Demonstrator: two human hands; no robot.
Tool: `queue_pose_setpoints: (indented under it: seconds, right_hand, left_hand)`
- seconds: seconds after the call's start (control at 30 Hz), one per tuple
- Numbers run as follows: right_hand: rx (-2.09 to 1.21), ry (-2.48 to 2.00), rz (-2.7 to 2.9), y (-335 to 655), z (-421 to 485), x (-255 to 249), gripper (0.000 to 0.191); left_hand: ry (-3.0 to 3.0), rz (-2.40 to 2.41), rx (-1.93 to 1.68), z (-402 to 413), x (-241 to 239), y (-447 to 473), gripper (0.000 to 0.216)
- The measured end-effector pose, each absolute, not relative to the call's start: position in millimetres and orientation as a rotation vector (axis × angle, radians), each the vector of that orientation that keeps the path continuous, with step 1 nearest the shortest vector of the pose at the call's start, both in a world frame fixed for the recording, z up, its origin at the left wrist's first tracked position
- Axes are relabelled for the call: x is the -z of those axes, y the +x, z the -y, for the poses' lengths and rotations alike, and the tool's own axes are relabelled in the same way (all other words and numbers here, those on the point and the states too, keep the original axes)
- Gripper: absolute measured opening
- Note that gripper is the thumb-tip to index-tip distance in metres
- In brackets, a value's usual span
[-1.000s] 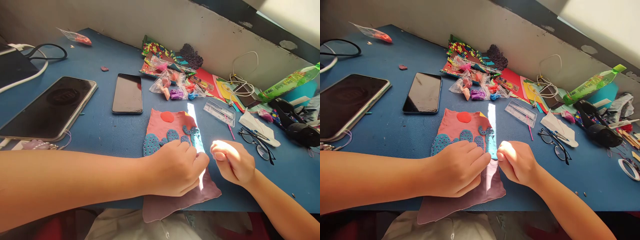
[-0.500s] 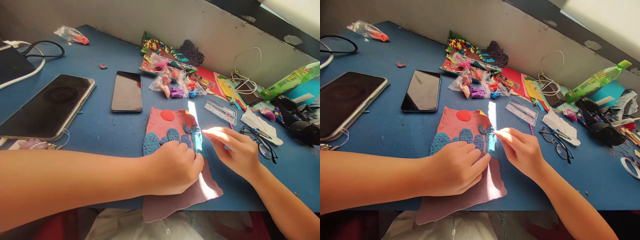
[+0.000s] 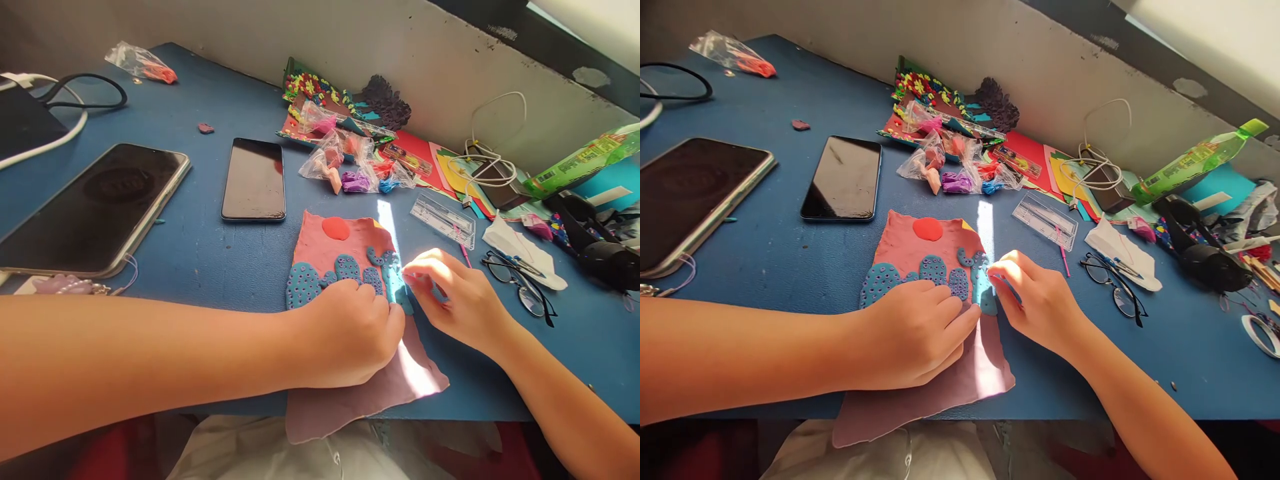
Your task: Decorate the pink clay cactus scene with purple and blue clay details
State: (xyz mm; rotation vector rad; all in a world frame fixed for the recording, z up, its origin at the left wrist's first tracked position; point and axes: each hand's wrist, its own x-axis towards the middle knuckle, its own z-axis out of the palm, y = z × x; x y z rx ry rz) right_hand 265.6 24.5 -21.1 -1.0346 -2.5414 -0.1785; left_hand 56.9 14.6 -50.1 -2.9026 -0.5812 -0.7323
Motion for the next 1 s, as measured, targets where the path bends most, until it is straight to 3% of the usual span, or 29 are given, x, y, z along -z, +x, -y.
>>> queue_pose_setpoints:
  seconds: [0.17, 1.0]
  right_hand:
    - [0.271, -0.899, 2.553, 269.9, -27.2, 25.3, 0.024]
    - [0.174, -0.922, 2.529, 267.6, -28.3, 24.3, 0.02]
  left_hand:
    - [-2.889, 0.575, 0.729, -14.6, 49.9, 56.9, 0.013]
    - [-2.897, 0.57, 0.734, -14.4, 49.4, 56.7, 0.011]
